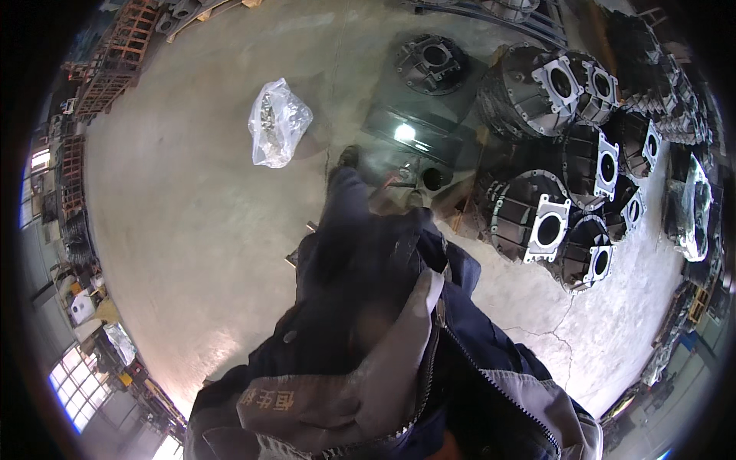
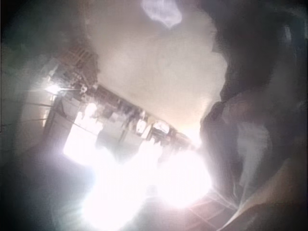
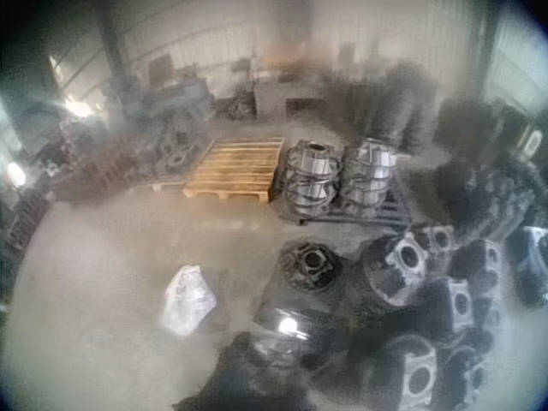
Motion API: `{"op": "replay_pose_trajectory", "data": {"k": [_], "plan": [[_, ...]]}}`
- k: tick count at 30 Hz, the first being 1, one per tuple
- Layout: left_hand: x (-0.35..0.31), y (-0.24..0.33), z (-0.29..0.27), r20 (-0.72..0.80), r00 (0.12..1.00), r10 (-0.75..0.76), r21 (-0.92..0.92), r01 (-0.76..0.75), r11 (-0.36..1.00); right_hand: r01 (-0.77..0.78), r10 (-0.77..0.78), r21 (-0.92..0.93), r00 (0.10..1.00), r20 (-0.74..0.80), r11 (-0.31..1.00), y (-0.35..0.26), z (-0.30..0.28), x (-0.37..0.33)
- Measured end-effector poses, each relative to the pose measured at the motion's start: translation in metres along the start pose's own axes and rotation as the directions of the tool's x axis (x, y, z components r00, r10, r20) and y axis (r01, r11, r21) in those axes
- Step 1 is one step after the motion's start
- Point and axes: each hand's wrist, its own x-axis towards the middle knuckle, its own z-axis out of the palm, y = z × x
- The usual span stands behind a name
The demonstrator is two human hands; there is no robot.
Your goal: The person repeatedly picks up metal housings, places them on a stand, and uses a hammer to tap them into place. They then remove the parts and place them on the floor among other similar components.
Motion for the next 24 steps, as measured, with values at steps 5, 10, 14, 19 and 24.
{"op": "replay_pose_trajectory", "data": {"k": [5, 10, 14, 19, 24], "plan": [[0.023, -0.044, -0.028, 0.178, 0.984, -0.015, 0.124, -0.007, 0.992, 0.013, -0.040, 0.169, 0.987, 0.157, 0.986, -0.046, 0.027, 0.036], [0.054, -0.079, -0.089, 0.477, 0.877, -0.052, 0.331, -0.125, 0.935, 0.205, -0.119, 0.218, 0.928, -0.354, 0.954, -0.090, 0.038, 0.084], [0.104, -0.071, -0.140, 0.690, 0.723, -0.018, 0.441, -0.401, 0.803, 0.310, -0.069, 0.229, 0.718, -0.693, 0.923, -0.087, 0.038, 0.092], [0.198, 0.039, -0.170, 0.700, 0.698, 0.152, 0.586, -0.683, 0.436, 0.368, -0.024, 0.351, 0.718, -0.695, 0.861, -0.067, 0.021, 0.124], [0.308, 0.251, -0.131, 0.058, 0.796, 0.602, 0.451, -0.559, 0.696, 0.519, -0.207, 0.230, 0.652, -0.729, 0.823, -0.112, -0.037, 0.189]]}}
